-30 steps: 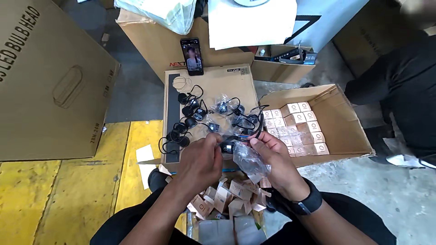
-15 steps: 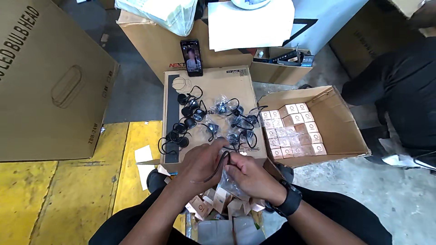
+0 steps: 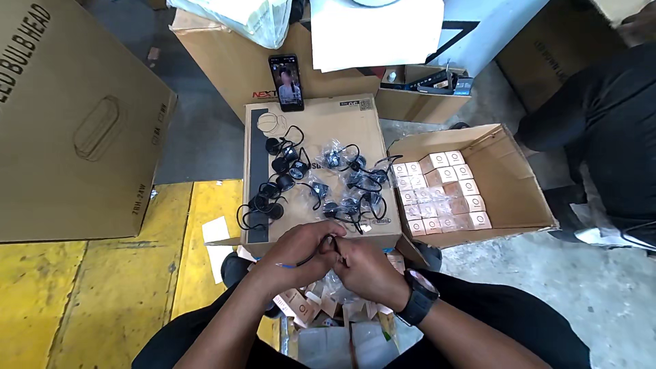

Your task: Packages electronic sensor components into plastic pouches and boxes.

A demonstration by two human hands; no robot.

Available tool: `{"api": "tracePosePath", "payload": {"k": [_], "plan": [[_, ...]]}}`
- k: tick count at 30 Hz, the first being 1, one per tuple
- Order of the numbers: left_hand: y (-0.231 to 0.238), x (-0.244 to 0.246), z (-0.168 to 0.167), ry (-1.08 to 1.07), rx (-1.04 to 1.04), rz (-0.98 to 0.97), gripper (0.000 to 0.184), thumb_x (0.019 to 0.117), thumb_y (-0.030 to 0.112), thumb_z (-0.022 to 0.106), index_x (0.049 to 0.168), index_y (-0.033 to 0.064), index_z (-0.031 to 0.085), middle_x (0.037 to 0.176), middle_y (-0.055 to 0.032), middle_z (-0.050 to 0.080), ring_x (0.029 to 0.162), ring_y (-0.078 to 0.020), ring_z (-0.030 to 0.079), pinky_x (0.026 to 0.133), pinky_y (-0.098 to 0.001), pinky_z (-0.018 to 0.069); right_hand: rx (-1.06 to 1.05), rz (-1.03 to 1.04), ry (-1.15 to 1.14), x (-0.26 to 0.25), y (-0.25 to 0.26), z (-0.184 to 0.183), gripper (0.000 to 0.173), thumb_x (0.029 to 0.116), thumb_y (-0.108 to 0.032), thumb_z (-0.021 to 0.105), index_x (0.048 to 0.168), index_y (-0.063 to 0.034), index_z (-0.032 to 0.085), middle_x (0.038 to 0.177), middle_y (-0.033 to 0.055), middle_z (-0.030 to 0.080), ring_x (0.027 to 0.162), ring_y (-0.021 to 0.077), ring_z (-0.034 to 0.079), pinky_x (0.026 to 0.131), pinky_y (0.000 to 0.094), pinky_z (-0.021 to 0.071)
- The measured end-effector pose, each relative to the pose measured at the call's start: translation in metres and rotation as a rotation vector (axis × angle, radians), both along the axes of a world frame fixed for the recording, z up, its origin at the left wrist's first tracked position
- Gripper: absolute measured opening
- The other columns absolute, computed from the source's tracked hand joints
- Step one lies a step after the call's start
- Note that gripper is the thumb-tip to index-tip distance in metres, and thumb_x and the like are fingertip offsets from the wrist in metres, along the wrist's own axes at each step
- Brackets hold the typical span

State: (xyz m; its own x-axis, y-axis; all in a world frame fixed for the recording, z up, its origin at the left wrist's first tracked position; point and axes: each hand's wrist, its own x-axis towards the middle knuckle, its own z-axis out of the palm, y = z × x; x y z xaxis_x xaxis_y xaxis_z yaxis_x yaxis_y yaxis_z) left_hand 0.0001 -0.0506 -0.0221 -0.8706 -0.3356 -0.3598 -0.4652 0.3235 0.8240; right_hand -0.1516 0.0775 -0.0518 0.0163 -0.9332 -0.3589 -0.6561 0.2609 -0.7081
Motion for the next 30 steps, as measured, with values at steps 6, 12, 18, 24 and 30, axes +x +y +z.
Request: {"api": "tracePosePath", "payload": {"k": [6, 12, 18, 24, 30], "plan": [[-0.005, 0.0, 0.005, 0.008, 0.062, 0.066, 0.022, 0.0932, 0.025, 0.069, 0.113, 0.016, 0.071, 0.076, 0.0055, 0.066, 0.064, -0.0056, 0.06, 0.064, -0.0273, 0.053, -0.063, 0.013, 0.026, 0.001, 0.001, 0.001, 0.016, 0.0961, -0.021, 0.058, 0.103, -0.0089, 0.066, 0.084, 0.0082, 0.068, 0.079, 0.0248, 0.069, 0.069, 0.049, 0.0549], [-0.003, 0.0, 0.007, -0.04, -0.234, 0.228, 0.056, 0.0959, 0.055, 0.063, 0.134, 0.0152, 0.056, 0.075, 0.0042, 0.067, 0.064, -0.0119, 0.064, 0.064, -0.039, 0.0574, -0.117, -0.16, -0.069, -0.029, -0.009, 0.008, 0.012, 0.0955, -0.022, 0.06, 0.096, -0.0108, 0.066, 0.079, 0.0033, 0.065, 0.073, 0.0183, 0.064, 0.066, 0.0451, 0.0543], [0.012, -0.009, 0.018, -0.326, -0.469, 0.076, 0.069, 0.0979, 0.054, 0.06, 0.152, 0.0126, 0.047, 0.094, -0.018, 0.073, 0.093, -0.042, 0.07, 0.083, -0.0632, 0.0535, -0.419, -0.494, -0.066, -0.09, -0.024, 0.013, 0.004, 0.0949, -0.009, 0.068, 0.099, -0.0074, 0.067, 0.082, 0.0038, 0.069, 0.068, 0.0139, 0.065, 0.064, 0.0378, 0.0576], [0.017, -0.011, 0.022, -0.468, -0.339, -0.171, 0.063, 0.0983, 0.043, 0.063, 0.151, 0.0131, 0.044, 0.118, -0.0192, 0.069, 0.114, -0.0401, 0.064, 0.097, -0.0603, 0.0469, -0.391, -0.51, 0.26, -0.149, -0.076, 0.019, 0.01, 0.0953, -0.006, 0.067, 0.104, -0.0015, 0.065, 0.088, 0.0159, 0.068, 0.072, 0.0299, 0.066, 0.066, 0.0562, 0.0554], [0.012, -0.006, 0.022, -0.473, -0.33, -0.151, 0.056, 0.099, 0.041, 0.062, 0.144, 0.0098, 0.049, 0.117, -0.0196, 0.068, 0.115, -0.0396, 0.063, 0.097, -0.0604, 0.0463, -0.179, -0.413, 0.534, -0.18, -0.144, -0.016, 0.013, 0.0973, -0.011, 0.06, 0.107, -0.0049, 0.066, 0.088, 0.0225, 0.069, 0.079, 0.0456, 0.068, 0.067, 0.0703, 0.0517]]}}
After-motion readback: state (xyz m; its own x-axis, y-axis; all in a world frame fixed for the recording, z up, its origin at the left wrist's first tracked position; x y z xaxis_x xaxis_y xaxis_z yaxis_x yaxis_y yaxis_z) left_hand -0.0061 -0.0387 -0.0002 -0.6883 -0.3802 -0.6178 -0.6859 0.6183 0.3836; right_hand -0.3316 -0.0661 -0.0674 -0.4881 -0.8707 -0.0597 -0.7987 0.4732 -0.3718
